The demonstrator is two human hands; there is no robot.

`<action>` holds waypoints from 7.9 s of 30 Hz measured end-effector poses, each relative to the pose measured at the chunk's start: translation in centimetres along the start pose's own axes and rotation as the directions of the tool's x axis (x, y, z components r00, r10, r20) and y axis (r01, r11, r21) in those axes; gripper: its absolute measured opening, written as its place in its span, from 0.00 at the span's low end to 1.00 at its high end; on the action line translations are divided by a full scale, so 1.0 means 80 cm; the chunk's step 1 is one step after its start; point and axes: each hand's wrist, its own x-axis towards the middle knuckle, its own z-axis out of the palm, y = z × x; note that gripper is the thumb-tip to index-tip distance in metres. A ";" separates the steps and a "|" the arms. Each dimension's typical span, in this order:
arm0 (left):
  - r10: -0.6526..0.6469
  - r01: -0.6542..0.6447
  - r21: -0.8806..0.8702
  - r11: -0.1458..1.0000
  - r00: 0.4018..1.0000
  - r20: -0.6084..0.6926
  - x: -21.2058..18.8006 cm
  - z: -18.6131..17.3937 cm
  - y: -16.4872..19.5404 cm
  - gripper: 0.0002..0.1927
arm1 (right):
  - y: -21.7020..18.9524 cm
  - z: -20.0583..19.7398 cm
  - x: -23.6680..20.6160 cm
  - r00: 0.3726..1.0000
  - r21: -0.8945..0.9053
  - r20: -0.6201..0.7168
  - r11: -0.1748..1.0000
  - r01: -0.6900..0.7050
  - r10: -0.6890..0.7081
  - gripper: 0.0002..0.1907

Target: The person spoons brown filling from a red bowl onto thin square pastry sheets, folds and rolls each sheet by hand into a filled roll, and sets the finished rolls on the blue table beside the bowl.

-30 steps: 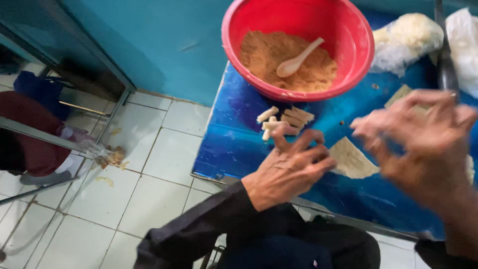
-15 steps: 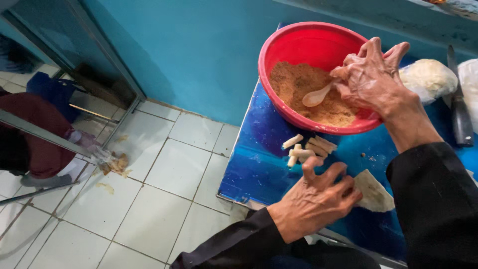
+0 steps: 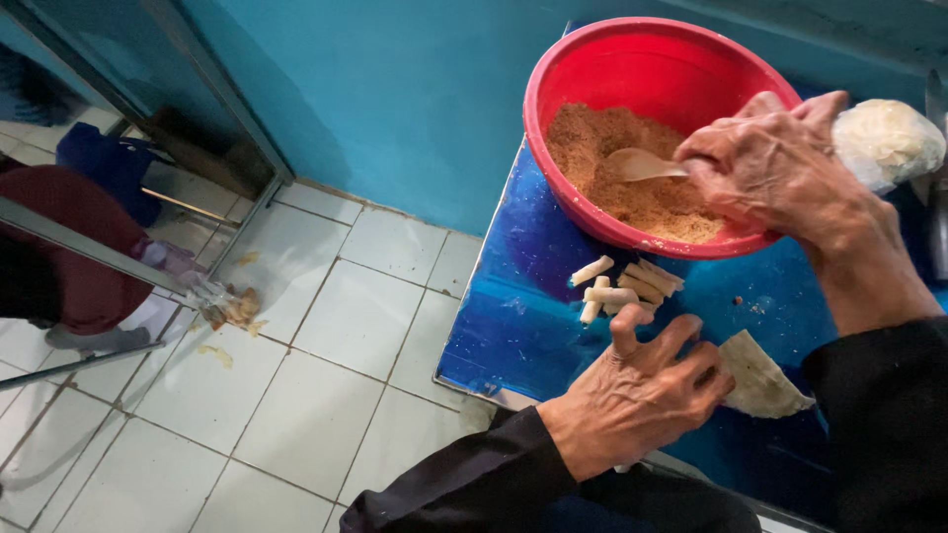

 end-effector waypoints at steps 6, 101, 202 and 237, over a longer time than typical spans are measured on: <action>-0.036 0.036 -0.029 0.999 0.999 -0.009 0.001 0.003 0.003 0.06 | -0.009 -0.011 0.001 0.999 0.098 0.049 0.995 -0.019 0.015 0.12; -0.136 0.185 -0.424 0.887 0.980 0.144 -0.006 0.023 0.037 0.06 | -0.099 -0.057 -0.375 0.948 -0.153 -0.013 0.936 -0.317 0.319 0.17; -0.066 0.083 -0.130 0.988 0.990 0.128 0.012 0.055 0.058 0.11 | -0.058 -0.019 -0.330 0.993 0.228 0.046 0.967 -0.114 0.107 0.14; -0.013 0.008 0.085 0.996 0.998 0.066 0.012 0.049 0.061 0.11 | -0.090 -0.034 -0.326 0.988 -0.245 -0.151 0.968 -0.050 0.013 0.07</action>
